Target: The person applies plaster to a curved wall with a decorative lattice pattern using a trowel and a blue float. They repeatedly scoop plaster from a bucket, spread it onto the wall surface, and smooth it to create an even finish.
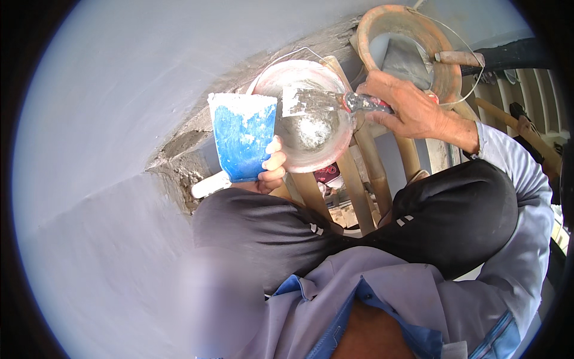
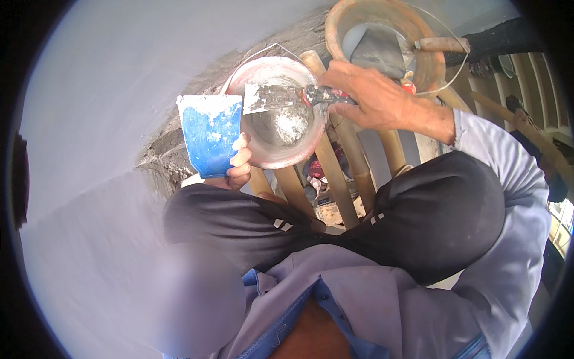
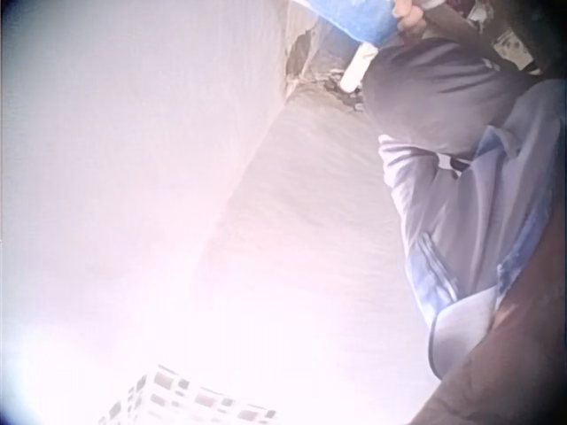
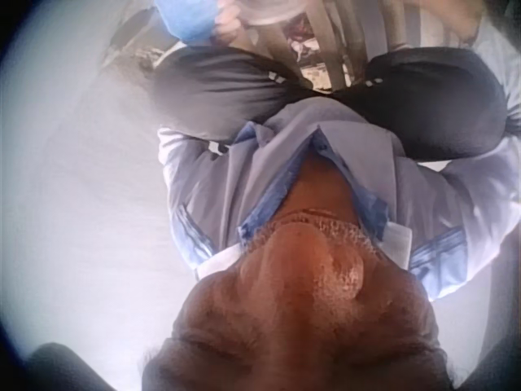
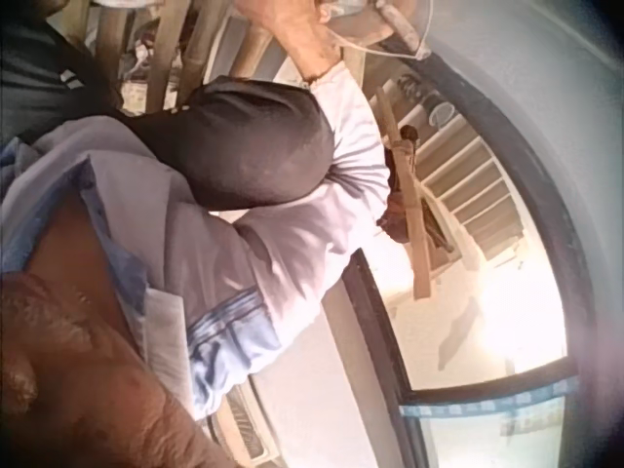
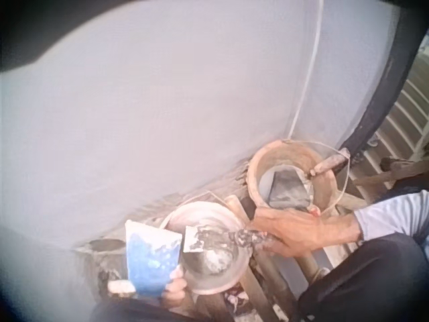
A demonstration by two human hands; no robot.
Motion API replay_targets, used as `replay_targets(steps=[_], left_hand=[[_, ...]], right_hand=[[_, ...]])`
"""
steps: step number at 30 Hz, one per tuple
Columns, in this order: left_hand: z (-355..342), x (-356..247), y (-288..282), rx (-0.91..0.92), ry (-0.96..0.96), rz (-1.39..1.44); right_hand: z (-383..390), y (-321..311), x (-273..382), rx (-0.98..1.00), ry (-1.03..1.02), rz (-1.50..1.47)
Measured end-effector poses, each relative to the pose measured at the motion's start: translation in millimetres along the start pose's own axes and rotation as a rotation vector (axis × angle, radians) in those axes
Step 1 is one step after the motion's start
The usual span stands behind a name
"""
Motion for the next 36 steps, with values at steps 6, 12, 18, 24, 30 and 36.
replay_targets(steps=[6, 12, 18, 24, 30, 36], left_hand=[[-8.4, 1.0, -2.1, 0.143, 0.051, 0.044], [-12.7, 3.2, 3.0, 0.202, 0.042, 0.077], [-12.0, 1.9, 9.1, 0.206, -0.008, 0.039], [-9.5, 8.2, 8.8, 0.236, -0.011, 0.144], [-7.2, 10.2, 10.4, 0.174, -0.042, 0.2], [-3.2, 14.5, 6.1, 0.178, -0.007, 0.266]], right_hand=[[-7.6, 7.4, 1.4, -0.023, -0.003, -0.019], [-7.6, 11.7, -4.6, -0.02, 0.001, 0.034], [-11.8, 12.8, -5.5, 0.009, 0.044, 0.053], [-17.3, 13.6, -0.2, 0.019, 0.028, 0.05], [-21.5, 12.0, 2.1, 0.037, 0.049, 0.043], [-23.2, 15.1, 0.7, 0.046, 0.029, 0.006]])
Point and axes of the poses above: each hand's wrist, its own z-axis away from the middle knuckle, its own y-axis out of the palm, x = y × z, the point moved 7 cm from there along -z, towards the middle knuckle, and after that the axes turned 15 degrees about -z, right-handed, at the moved point
